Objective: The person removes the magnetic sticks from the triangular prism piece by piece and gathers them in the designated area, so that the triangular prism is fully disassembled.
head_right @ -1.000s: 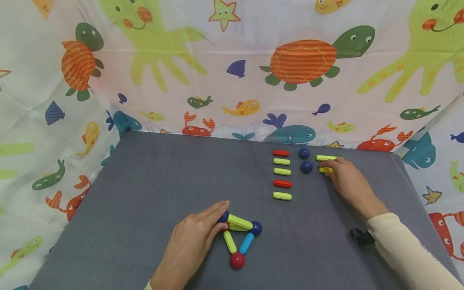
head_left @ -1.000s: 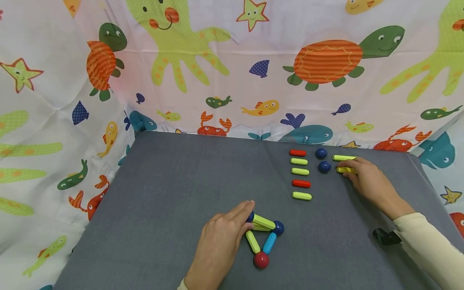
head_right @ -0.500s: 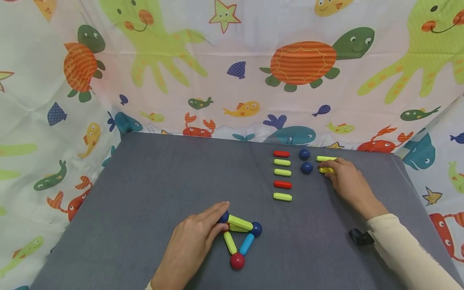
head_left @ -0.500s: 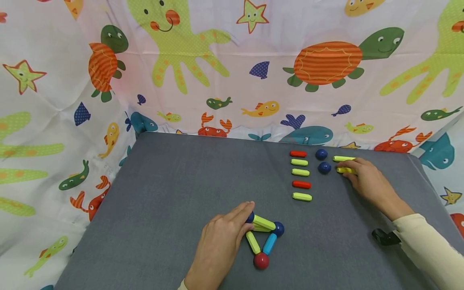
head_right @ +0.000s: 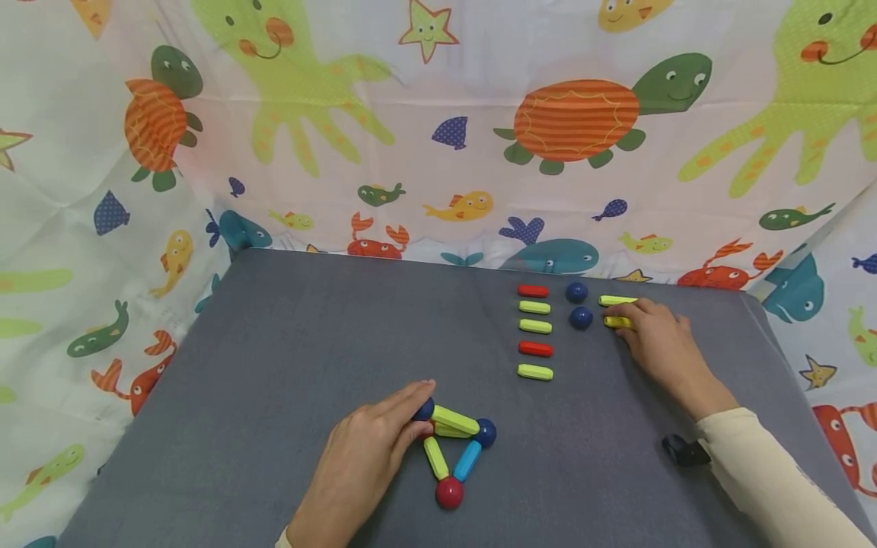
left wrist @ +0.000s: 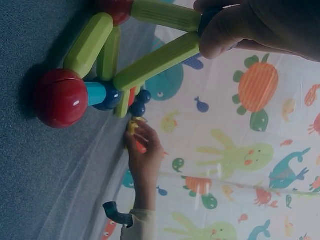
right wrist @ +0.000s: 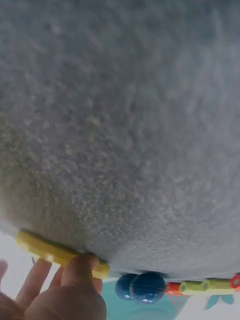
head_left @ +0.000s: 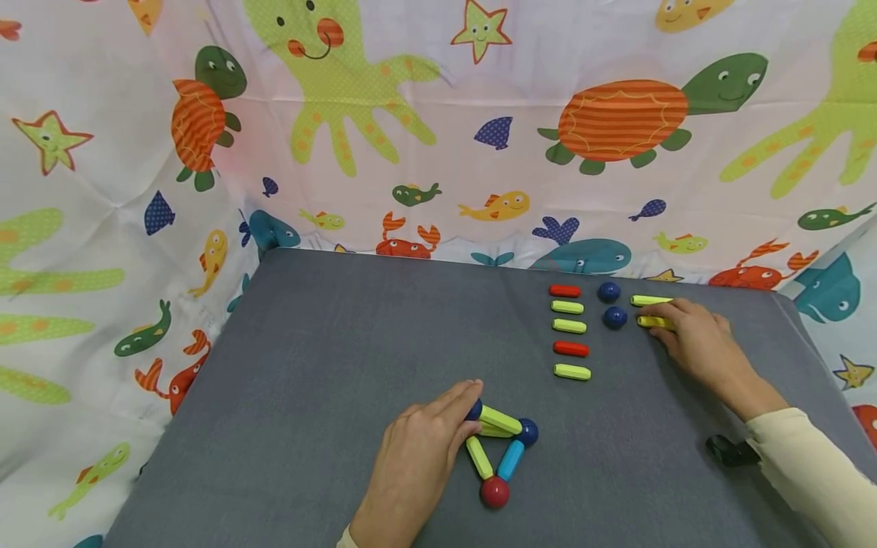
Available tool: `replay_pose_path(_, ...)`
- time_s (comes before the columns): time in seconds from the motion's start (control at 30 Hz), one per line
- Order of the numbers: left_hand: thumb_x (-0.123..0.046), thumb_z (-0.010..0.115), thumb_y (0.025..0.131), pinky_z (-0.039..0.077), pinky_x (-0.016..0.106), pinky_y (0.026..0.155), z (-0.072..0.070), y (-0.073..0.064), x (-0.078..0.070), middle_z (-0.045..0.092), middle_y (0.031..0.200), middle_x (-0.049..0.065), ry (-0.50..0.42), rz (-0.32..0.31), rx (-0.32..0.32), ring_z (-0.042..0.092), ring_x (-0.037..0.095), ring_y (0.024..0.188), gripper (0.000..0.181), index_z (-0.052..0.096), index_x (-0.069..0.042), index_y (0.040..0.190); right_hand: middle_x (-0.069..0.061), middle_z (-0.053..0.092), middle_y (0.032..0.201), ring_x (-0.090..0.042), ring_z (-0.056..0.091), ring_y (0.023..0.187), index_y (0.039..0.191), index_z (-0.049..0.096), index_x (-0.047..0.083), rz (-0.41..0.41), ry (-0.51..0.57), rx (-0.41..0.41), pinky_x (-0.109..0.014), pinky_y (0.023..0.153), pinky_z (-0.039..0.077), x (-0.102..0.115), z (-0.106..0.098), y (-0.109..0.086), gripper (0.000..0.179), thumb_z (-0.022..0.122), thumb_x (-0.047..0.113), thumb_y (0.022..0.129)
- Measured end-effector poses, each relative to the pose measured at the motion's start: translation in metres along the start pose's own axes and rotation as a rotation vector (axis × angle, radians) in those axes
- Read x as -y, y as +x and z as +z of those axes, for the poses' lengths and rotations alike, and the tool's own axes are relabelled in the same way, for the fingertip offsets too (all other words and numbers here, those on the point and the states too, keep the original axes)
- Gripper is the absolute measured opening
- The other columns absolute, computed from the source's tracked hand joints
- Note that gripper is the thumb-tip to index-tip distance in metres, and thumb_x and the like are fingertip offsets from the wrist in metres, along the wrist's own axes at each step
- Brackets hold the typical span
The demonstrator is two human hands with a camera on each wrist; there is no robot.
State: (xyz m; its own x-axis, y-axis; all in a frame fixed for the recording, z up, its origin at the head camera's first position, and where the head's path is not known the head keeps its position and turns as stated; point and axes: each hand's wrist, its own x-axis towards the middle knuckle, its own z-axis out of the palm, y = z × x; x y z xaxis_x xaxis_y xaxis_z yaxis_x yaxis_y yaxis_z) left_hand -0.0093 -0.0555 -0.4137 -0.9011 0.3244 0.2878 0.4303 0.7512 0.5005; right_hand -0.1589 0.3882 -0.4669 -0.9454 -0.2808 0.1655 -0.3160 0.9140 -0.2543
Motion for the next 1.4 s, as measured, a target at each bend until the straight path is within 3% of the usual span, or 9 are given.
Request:
replay_pose_path(0.13, -0.023, 0.083, 0.091, 0.062, 0.034, 0.076, 0.001, 0.001, 0.000, 0.069, 0.141, -0.007, -0.002, 0.006, 0.006, 0.076, 0.016, 0.090, 0.052, 0.070, -0.018, 0.142, -0.023, 0.063, 0.126, -0.047, 0.053, 0.121, 0.130, 0.069, 0.006, -0.061, -0.071, -0.066, -0.074, 0.101, 0.026, 0.015, -0.004, -0.008, 0.046, 0.084, 0.000, 0.087)
replay_pose_path(0.23, -0.024, 0.082, 0.092, 0.062, 0.035, 0.076, 0.001, 0.000, 0.000, 0.069, 0.141, -0.007, 0.007, 0.012, -0.003, 0.076, 0.016, 0.090, 0.052, 0.070, -0.017, 0.142, -0.022, 0.064, 0.128, -0.045, 0.054, 0.122, 0.131, 0.068, 0.005, -0.113, -0.098, -0.101, -0.073, 0.102, 0.027, 0.034, -0.008, -0.013, 0.053, 0.088, 0.001, 0.082)
replay_pose_path(0.43, -0.023, 0.082, 0.092, 0.062, 0.035, 0.077, 0.002, 0.000, 0.001, 0.069, 0.141, -0.007, -0.006, 0.013, -0.013, 0.076, 0.015, 0.093, 0.052, 0.069, -0.018, 0.143, -0.014, 0.066, 0.127, -0.036, 0.057, 0.121, 0.129, 0.071, 0.012, -0.244, -0.042, -0.150, -0.069, 0.098, 0.031, 0.085, -0.012, -0.025, 0.060, 0.094, 0.004, 0.074)
replay_pose_path(0.57, -0.020, 0.082, 0.093, 0.063, 0.036, 0.081, 0.003, -0.001, 0.002, 0.066, 0.146, -0.002, -0.030, 0.012, -0.006, 0.076, 0.017, 0.105, 0.057, 0.065, -0.017, 0.147, -0.009, 0.067, 0.126, -0.031, 0.060, 0.119, 0.129, 0.072, 0.015, -0.314, -0.004, -0.124, -0.068, 0.099, 0.032, 0.120, -0.007, -0.034, 0.058, 0.094, 0.006, 0.076)
replay_pose_path(0.7, -0.018, 0.080, 0.095, 0.062, 0.034, 0.086, 0.004, -0.004, 0.003, 0.058, 0.154, 0.002, -0.109, -0.035, 0.020, 0.072, 0.018, 0.117, 0.069, 0.052, -0.022, 0.158, -0.003, 0.066, 0.129, -0.027, 0.060, 0.119, 0.132, 0.071, 0.018, -0.351, 0.033, -0.045, -0.065, 0.102, 0.032, 0.150, 0.001, -0.044, 0.055, 0.092, 0.013, 0.081)
replay_pose_path(0.83, -0.018, 0.076, 0.099, 0.061, 0.026, 0.077, 0.007, -0.007, 0.005, 0.066, 0.145, 0.002, -0.184, -0.109, 0.036, 0.073, 0.009, 0.098, 0.079, 0.036, -0.029, 0.166, 0.004, 0.064, 0.134, -0.020, 0.057, 0.125, 0.133, 0.069, 0.022, -0.386, 0.081, 0.017, -0.062, 0.105, 0.034, 0.175, 0.006, -0.051, 0.053, 0.090, 0.018, 0.085)
replay_pose_path(0.93, -0.013, 0.077, 0.098, 0.056, 0.024, 0.066, 0.011, -0.007, 0.007, 0.072, 0.135, 0.001, -0.199, -0.141, 0.028, 0.068, 0.007, 0.083, 0.084, 0.032, -0.028, 0.168, 0.009, 0.063, 0.133, -0.016, 0.057, 0.126, 0.134, 0.068, 0.025, -0.423, 0.135, 0.021, -0.060, 0.106, 0.036, 0.192, 0.009, -0.053, 0.053, 0.089, 0.018, 0.086)
replay_pose_path(1.1, -0.006, 0.080, 0.095, 0.051, 0.024, 0.060, 0.017, -0.006, 0.011, 0.076, 0.126, 0.000, -0.210, -0.165, 0.002, 0.066, 0.005, 0.075, 0.087, 0.034, -0.023, 0.167, 0.012, 0.061, 0.137, -0.011, 0.056, 0.127, 0.142, 0.060, 0.028, -0.471, 0.212, 0.006, -0.053, 0.106, 0.040, 0.216, 0.013, -0.054, 0.057, 0.085, 0.019, 0.091)
replay_pose_path(1.4, -0.014, 0.081, 0.095, 0.053, 0.022, 0.057, 0.026, -0.009, 0.018, 0.080, 0.107, 0.001, -0.256, -0.172, 0.006, 0.070, 0.004, 0.071, 0.073, 0.046, -0.008, 0.159, 0.001, 0.050, 0.157, -0.018, 0.054, 0.138, 0.162, 0.042, 0.022, -0.529, 0.287, 0.034, -0.048, 0.107, 0.052, 0.251, 0.017, -0.046, 0.071, 0.076, 0.027, 0.100)
